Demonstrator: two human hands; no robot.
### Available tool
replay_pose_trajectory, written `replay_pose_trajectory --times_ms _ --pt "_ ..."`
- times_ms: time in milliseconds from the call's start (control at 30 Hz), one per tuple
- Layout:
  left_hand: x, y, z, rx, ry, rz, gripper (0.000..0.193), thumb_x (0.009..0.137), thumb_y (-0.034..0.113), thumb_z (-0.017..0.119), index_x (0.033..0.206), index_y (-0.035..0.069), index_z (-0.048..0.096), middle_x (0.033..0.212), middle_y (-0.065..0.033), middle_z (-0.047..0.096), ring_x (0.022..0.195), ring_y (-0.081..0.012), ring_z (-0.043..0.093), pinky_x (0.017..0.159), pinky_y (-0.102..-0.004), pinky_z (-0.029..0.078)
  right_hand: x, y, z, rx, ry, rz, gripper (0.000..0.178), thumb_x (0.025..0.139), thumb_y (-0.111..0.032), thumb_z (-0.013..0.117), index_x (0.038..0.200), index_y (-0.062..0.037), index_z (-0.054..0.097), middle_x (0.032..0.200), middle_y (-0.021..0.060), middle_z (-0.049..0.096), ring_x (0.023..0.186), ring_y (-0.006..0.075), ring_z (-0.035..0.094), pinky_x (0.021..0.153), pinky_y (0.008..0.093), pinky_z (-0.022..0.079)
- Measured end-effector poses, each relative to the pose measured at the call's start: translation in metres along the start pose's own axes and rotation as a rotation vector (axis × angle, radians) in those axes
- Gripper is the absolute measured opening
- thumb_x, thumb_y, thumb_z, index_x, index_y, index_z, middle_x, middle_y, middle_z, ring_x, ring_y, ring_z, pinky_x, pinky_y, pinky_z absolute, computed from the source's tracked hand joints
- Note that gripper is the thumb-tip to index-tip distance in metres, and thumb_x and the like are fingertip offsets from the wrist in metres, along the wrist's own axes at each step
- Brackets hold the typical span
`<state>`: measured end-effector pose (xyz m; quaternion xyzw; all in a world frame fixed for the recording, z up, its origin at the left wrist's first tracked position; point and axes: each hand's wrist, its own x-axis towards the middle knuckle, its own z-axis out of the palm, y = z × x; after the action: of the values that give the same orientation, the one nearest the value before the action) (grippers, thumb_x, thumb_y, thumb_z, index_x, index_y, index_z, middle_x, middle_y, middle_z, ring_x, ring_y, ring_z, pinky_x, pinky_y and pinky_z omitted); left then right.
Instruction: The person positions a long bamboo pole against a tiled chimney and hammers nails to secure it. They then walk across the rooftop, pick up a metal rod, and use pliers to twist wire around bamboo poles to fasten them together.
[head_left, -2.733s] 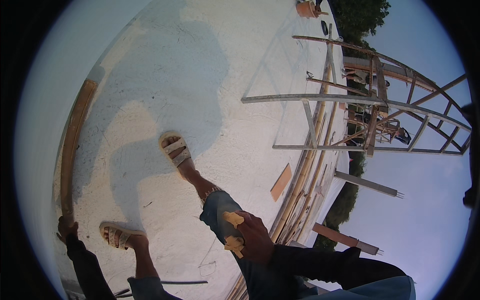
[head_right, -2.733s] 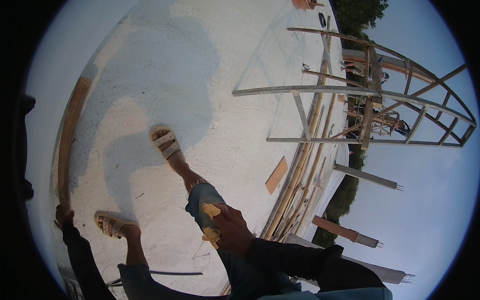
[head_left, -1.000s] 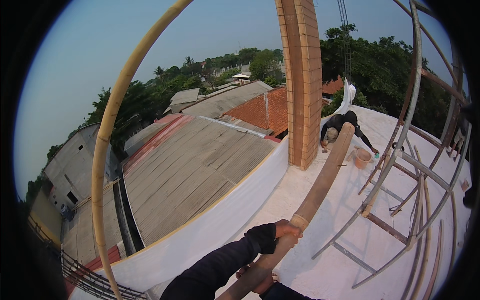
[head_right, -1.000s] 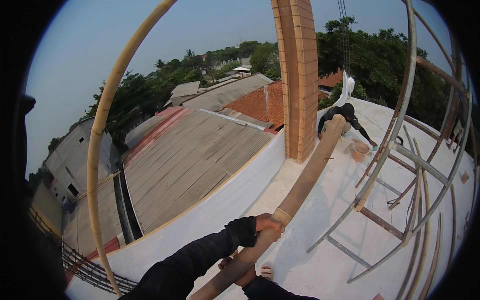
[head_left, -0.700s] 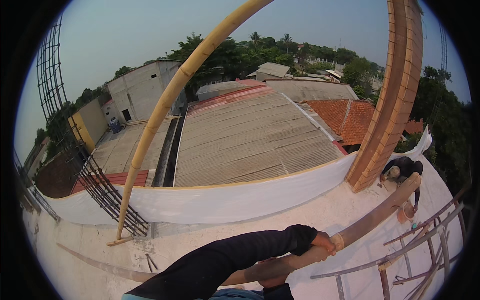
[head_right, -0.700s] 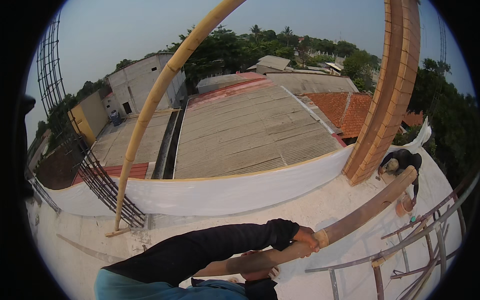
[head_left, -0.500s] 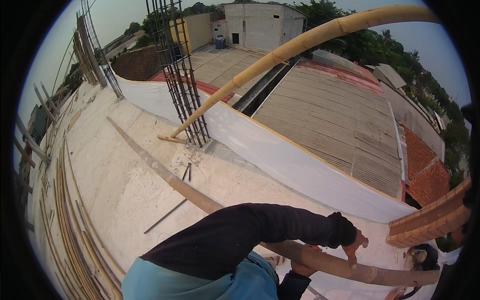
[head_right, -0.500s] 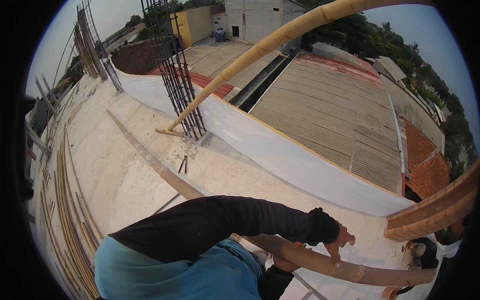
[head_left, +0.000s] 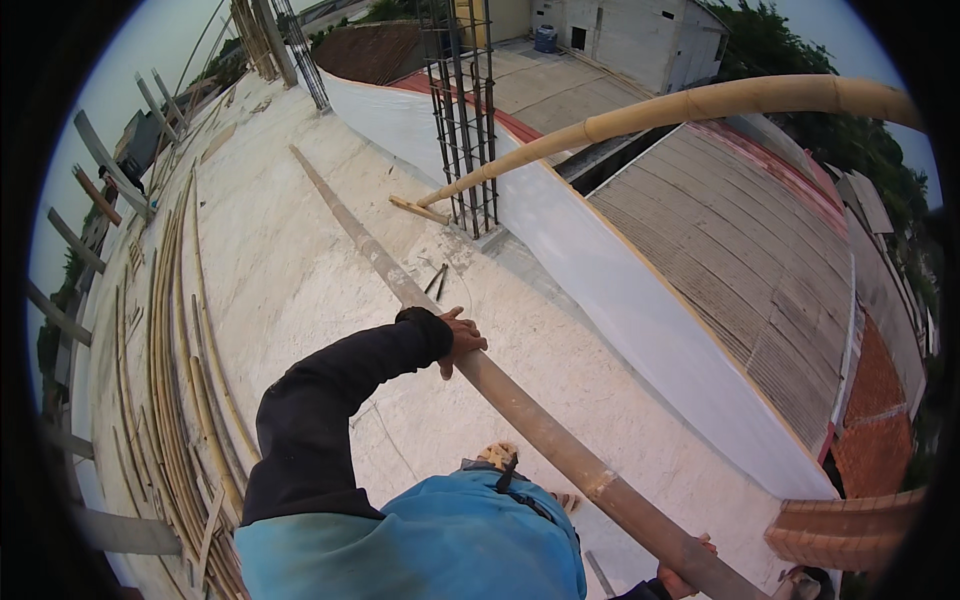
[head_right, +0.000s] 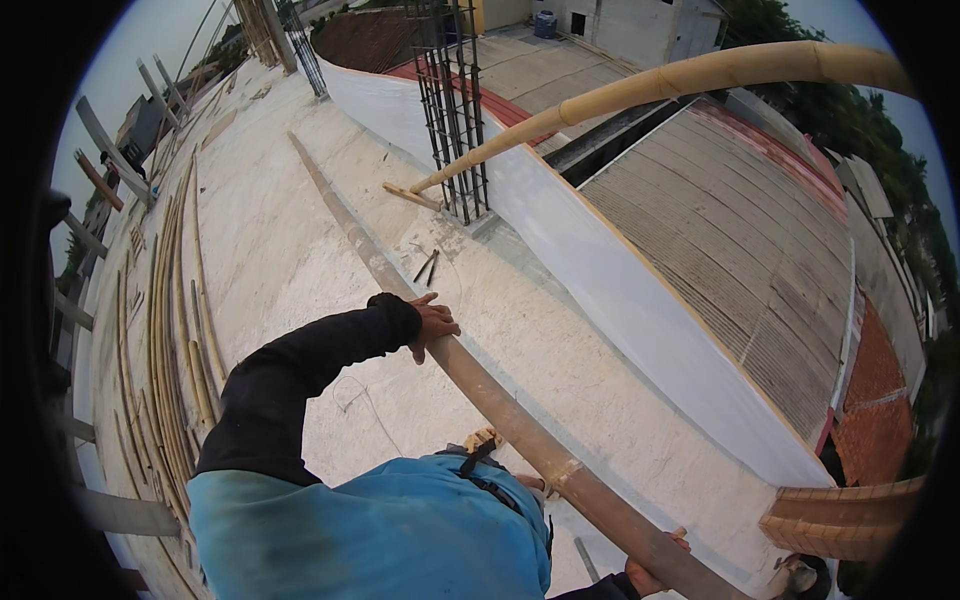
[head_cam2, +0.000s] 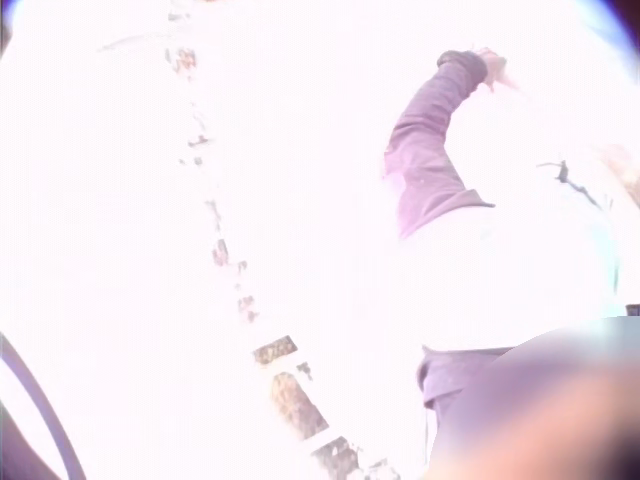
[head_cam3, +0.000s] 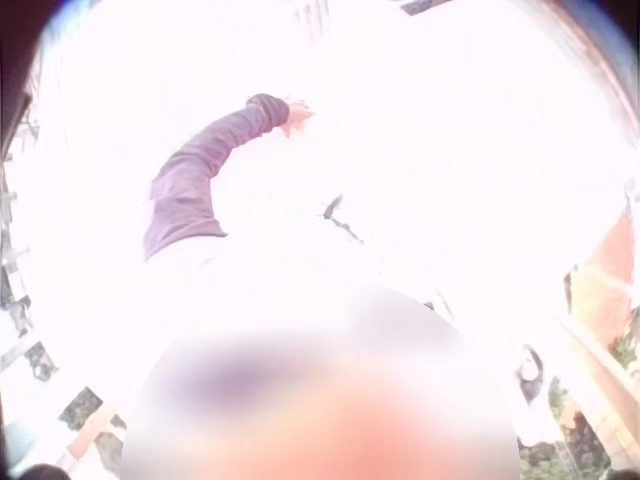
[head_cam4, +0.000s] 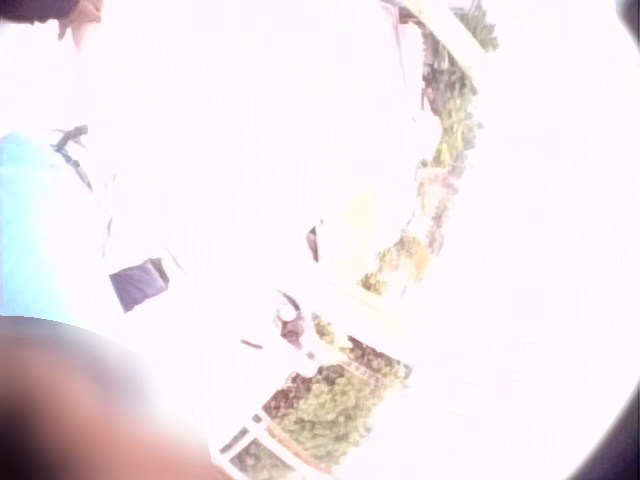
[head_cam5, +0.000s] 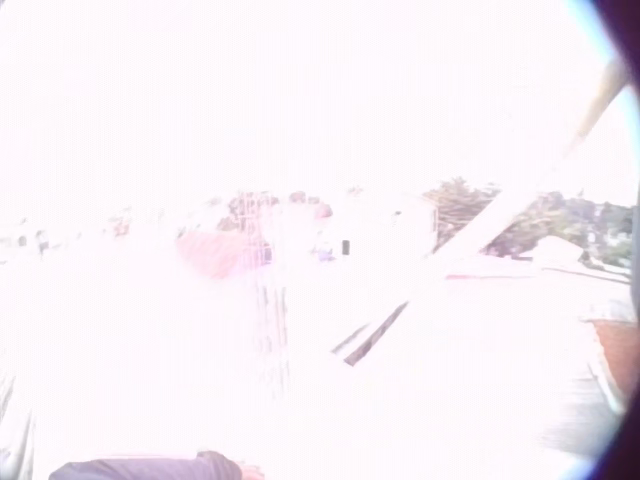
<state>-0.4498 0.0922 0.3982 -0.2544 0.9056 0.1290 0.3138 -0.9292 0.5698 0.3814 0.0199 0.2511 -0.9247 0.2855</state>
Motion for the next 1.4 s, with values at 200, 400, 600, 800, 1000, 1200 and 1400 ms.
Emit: replay_pose_trajectory --times_ms 200,400,600,800,1000,1200,1400 --pt "0.022 0.014 0.009 -0.085 0.108 0.028 0.061 0.055 0.029 0.087 0.111 0.019 0.065 0.097 -0.0054 0.074 0.096 -0.0300 0.071 0.108 -0.0524 0.040 0.019 -0.024 -0.033 -0.085 0.063 -0.026 0.039 0.102 -0.033 0.051 0.116 0.0001 0.066 0.118 0.0136 0.071 0.109 0.0276 0.066 0.106 0.0444 0.050" --pt "0.063 0.132 -0.032 0.061 0.083 0.329 0.052 0.057 0.038 0.081 0.100 0.011 0.069 0.079 -0.0117 0.073 0.080 -0.0329 0.072 0.102 -0.0432 0.045 0.039 -0.043 -0.070 -0.049 0.153 -0.220 0.039 0.103 -0.033 0.051 0.111 0.0032 0.064 0.110 0.0149 0.069 0.105 0.0249 0.065 0.105 0.0393 0.051" --pt "0.080 0.334 -0.136 0.038 0.080 0.636 0.077 0.061 0.066 0.078 0.113 0.009 0.074 0.093 -0.0209 0.075 0.089 -0.0384 0.073 0.092 -0.0448 0.055 0.018 0.064 -0.063 0.189 0.212 -0.101 0.041 0.102 -0.042 0.057 0.122 -0.0064 0.062 0.110 0.0102 0.069 0.104 0.0296 0.065 0.097 0.0478 0.051" --pt "0.088 0.517 -0.265 0.001 -0.013 0.783 0.081 0.059 0.065 0.080 0.109 0.002 0.077 0.100 -0.0204 0.076 0.095 -0.0350 0.074 0.086 -0.0402 0.057 -0.027 0.125 0.018 0.179 -0.091 0.129 0.048 0.110 -0.044 0.036 0.144 -0.0124 0.049 0.142 0.0080 0.059 0.128 0.0262 0.059 0.110 0.0431 0.048" --pt "0.079 0.696 -0.353 -0.071 0.206 0.879 0.087 0.064 0.064 0.080 0.113 -0.008 0.071 0.099 -0.0218 0.075 0.087 -0.0338 0.075 0.077 -0.0387 0.058 -0.008 0.128 0.078 0.593 -0.457 0.239 0.053 0.106 -0.051 0.044 0.128 -0.0075 0.063 0.129 0.0123 0.066 0.124 0.0341 0.060 0.111 0.0489 0.045" --pt "0.085 0.753 -0.370 0.006 0.117 0.884 0.087 0.073 0.064 0.076 0.127 -0.002 0.064 0.114 -0.0207 0.073 0.102 -0.0355 0.072 0.088 -0.0415 0.057 -0.002 0.100 0.073 0.780 -0.395 0.257 0.055 0.101 -0.058 0.047 0.109 -0.0082 0.069 0.097 0.0130 0.071 0.099 0.0349 0.068 0.104 0.0527 0.047" --pt "0.146 0.578 -0.350 -0.239 0.261 1.218 0.108 0.075 0.077 0.074 0.145 0.000 0.043 0.137 -0.0240 0.062 0.128 -0.0431 0.059 0.110 -0.0496 0.047 0.017 0.079 0.052 0.682 0.121 0.277 0.052 0.099 -0.059 0.051 0.112 -0.0088 0.060 0.088 0.0129 0.069 0.087 0.0330 0.067 0.091 0.0538 0.051"
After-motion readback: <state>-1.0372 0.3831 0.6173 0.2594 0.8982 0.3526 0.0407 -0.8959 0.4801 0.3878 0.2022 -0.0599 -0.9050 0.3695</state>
